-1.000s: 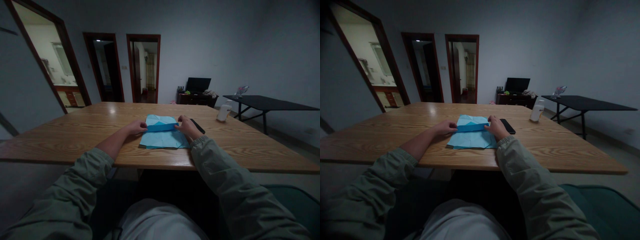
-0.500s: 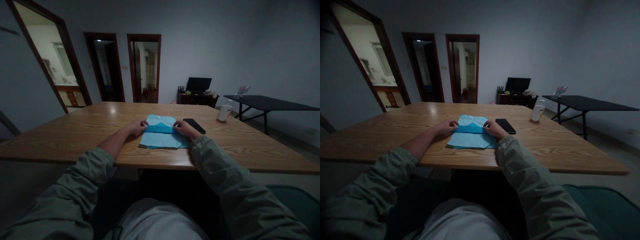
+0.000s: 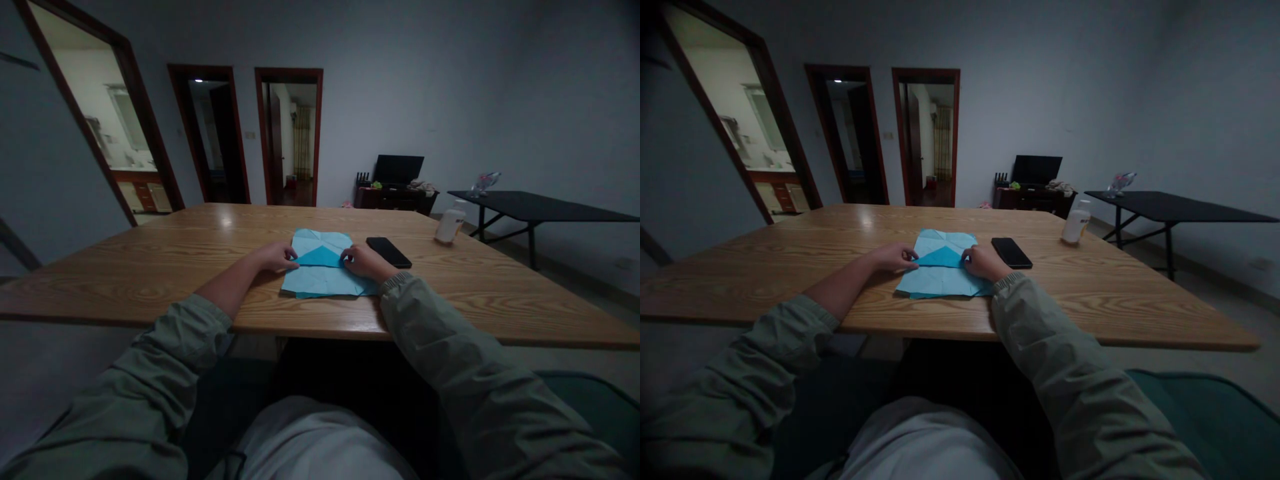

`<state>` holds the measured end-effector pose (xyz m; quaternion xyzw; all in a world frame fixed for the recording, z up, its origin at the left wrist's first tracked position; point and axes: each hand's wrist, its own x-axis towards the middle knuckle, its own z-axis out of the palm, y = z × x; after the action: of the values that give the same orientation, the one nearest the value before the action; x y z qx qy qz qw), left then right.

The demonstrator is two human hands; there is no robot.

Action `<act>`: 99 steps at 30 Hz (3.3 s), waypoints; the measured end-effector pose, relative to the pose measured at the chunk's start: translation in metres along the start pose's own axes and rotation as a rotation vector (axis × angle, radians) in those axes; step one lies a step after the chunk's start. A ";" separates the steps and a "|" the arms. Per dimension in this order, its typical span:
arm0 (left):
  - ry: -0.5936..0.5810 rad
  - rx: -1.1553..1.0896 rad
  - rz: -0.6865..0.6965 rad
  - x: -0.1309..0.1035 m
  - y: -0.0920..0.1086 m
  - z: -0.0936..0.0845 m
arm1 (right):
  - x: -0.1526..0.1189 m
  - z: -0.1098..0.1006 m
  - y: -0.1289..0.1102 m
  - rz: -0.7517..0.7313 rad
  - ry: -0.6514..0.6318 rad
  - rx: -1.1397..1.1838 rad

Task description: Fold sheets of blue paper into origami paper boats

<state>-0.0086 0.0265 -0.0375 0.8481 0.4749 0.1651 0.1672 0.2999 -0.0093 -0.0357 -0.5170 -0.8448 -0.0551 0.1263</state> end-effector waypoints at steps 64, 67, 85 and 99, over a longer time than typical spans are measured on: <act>0.554 -0.775 0.293 0.023 0.084 0.016 | 0.022 -0.017 -0.066 -0.129 0.502 0.704; 0.579 -0.713 0.302 0.022 0.085 0.018 | 0.023 -0.015 -0.067 -0.086 0.499 0.615; 0.692 -0.633 0.272 0.032 0.081 0.027 | 0.024 -0.014 -0.074 -0.071 0.603 0.308; 0.745 -0.579 0.240 0.024 0.092 0.024 | 0.026 -0.013 -0.075 -0.035 0.606 0.396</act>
<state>0.0833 -0.0013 -0.0155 0.6986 0.3360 0.6009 0.1948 0.2240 -0.0240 -0.0136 -0.4284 -0.7721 -0.0433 0.4675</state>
